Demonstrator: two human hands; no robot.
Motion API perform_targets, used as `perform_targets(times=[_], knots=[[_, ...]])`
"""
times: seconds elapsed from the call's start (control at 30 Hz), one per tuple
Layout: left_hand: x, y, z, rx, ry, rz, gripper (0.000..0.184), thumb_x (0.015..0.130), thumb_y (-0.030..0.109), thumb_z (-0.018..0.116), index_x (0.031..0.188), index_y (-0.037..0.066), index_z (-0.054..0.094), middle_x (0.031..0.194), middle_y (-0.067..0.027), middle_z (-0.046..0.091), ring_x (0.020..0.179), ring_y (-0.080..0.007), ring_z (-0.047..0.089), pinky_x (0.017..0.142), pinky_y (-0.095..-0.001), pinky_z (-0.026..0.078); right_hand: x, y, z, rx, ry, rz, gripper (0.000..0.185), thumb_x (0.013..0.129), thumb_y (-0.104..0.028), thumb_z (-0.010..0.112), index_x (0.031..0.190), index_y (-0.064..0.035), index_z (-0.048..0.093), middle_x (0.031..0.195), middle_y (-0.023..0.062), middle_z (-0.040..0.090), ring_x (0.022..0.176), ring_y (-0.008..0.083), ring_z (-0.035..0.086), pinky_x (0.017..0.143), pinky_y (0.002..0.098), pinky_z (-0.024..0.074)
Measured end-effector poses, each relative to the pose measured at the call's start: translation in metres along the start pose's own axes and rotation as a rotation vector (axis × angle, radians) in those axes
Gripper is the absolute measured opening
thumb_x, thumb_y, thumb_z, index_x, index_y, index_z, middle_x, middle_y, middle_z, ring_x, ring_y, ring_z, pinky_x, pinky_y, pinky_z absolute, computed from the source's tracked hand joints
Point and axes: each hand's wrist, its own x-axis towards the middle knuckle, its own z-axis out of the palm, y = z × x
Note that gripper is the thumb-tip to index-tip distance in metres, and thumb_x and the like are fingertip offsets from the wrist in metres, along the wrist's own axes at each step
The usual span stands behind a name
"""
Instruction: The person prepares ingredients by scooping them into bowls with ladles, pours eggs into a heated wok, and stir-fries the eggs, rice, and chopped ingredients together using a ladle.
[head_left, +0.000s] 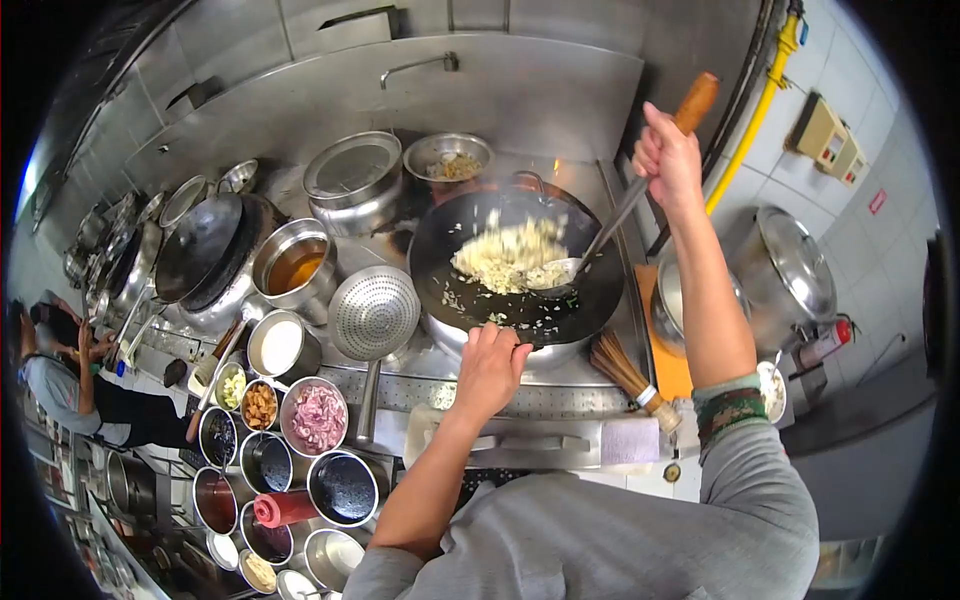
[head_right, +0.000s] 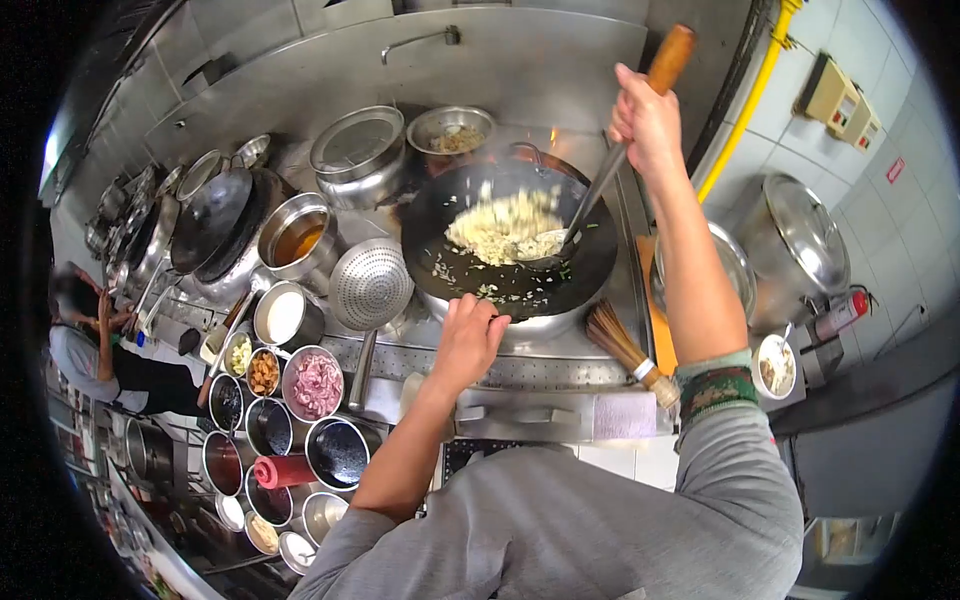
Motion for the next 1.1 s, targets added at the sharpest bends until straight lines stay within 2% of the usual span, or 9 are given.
perform_targets(times=[0.17,0.27,0.47,0.5,0.6,0.73,0.87,1.0,1.1], knots=[[0.009,-0.026,0.028,0.049,-0.02,-0.004,0.018,0.09,0.021,0.069,0.091,0.004,0.062,0.093,-0.0148,0.055,0.09,-0.0367,0.052,0.077,-0.0477,0.044,-0.004,0.06,-0.007,0.036,0.146,-0.103,0.039,0.092,-0.026,0.069,0.066,-0.0144,0.042,0.05,-0.0044,0.036,0.037,0.0103,0.035,0.036,0.0302,0.0292],[0.012,-0.023,0.031,0.042,-0.042,0.013,0.017,0.089,0.02,0.07,0.091,0.004,0.062,0.092,-0.0142,0.055,0.088,-0.0369,0.052,0.076,-0.0476,0.044,0.012,0.087,-0.006,0.171,-0.114,0.0,0.034,0.095,-0.022,0.066,0.07,-0.0141,0.044,0.05,-0.0034,0.034,0.038,0.0108,0.032,0.039,0.029,0.0268],[0.015,-0.024,0.032,0.029,-0.063,0.023,0.018,0.091,0.02,0.068,0.092,0.003,0.062,0.091,-0.0153,0.056,0.087,-0.0374,0.052,0.077,-0.0472,0.043,0.019,0.1,0.009,0.205,0.2,-0.09,0.036,0.094,-0.019,0.065,0.068,-0.0122,0.042,0.05,-0.001,0.038,0.036,0.0112,0.033,0.037,0.0306,0.0284],[0.016,-0.022,0.03,0.024,-0.094,0.006,0.019,0.092,0.02,0.068,0.092,0.002,0.062,0.091,-0.0161,0.056,0.087,-0.0376,0.052,0.077,-0.0469,0.043,0.024,0.122,0.0,0.235,0.063,-0.063,0.035,0.094,-0.021,0.065,0.069,-0.0131,0.042,0.052,-0.0021,0.038,0.038,0.0107,0.032,0.04,0.0301,0.0298],[0.003,-0.011,0.028,0.037,-0.126,-0.033,0.021,0.093,0.021,0.066,0.092,0.0,0.062,0.09,-0.0175,0.056,0.087,-0.0381,0.052,0.079,-0.0465,0.042,0.048,0.079,0.007,0.171,0.07,0.184,0.035,0.095,-0.022,0.064,0.069,-0.0143,0.042,0.053,-0.0038,0.035,0.041,0.0103,0.032,0.042,0.0302,0.0312],[0.005,0.057,-0.017,-0.023,-0.036,-0.043,0.019,0.092,0.019,0.067,0.088,0.001,0.06,0.088,-0.0184,0.054,0.086,-0.0401,0.05,0.077,-0.0492,0.042,0.037,-0.001,-0.001,0.14,0.008,0.257,0.034,0.094,-0.021,0.063,0.067,-0.0146,0.043,0.053,-0.0048,0.033,0.042,0.0113,0.032,0.041,0.0307,0.0311],[0.022,0.047,0.002,0.012,0.002,-0.049,0.019,0.092,0.02,0.067,0.092,0.003,0.06,0.093,-0.0172,0.054,0.091,-0.0391,0.05,0.076,-0.0495,0.042,-0.003,0.018,0.042,-0.11,0.201,0.076,0.027,0.093,-0.021,0.065,0.074,-0.0113,0.05,0.054,-0.0041,0.039,0.041,0.0105,0.035,0.042,0.0308,0.0325],[-0.057,0.008,0.023,0.073,-0.069,-0.04,0.016,0.09,0.017,0.069,0.092,0.004,0.059,0.088,-0.0159,0.052,0.087,-0.0379,0.05,0.075,-0.0476,0.041,-0.015,0.025,0.036,-0.017,0.302,-0.052,0.028,0.094,-0.02,0.066,0.073,-0.0109,0.05,0.053,-0.0026,0.037,0.04,0.0113,0.034,0.042,0.0327,0.0329],[-0.074,0.036,-0.01,0.026,-0.077,0.014,0.017,0.09,0.017,0.069,0.092,0.004,0.059,0.091,-0.0162,0.053,0.088,-0.0381,0.05,0.076,-0.0479,0.041,-0.007,0.004,0.005,0.064,0.18,0.01,0.036,0.095,-0.024,0.065,0.068,-0.0152,0.042,0.053,-0.0046,0.033,0.041,0.0099,0.03,0.044,0.0307,0.0321]])
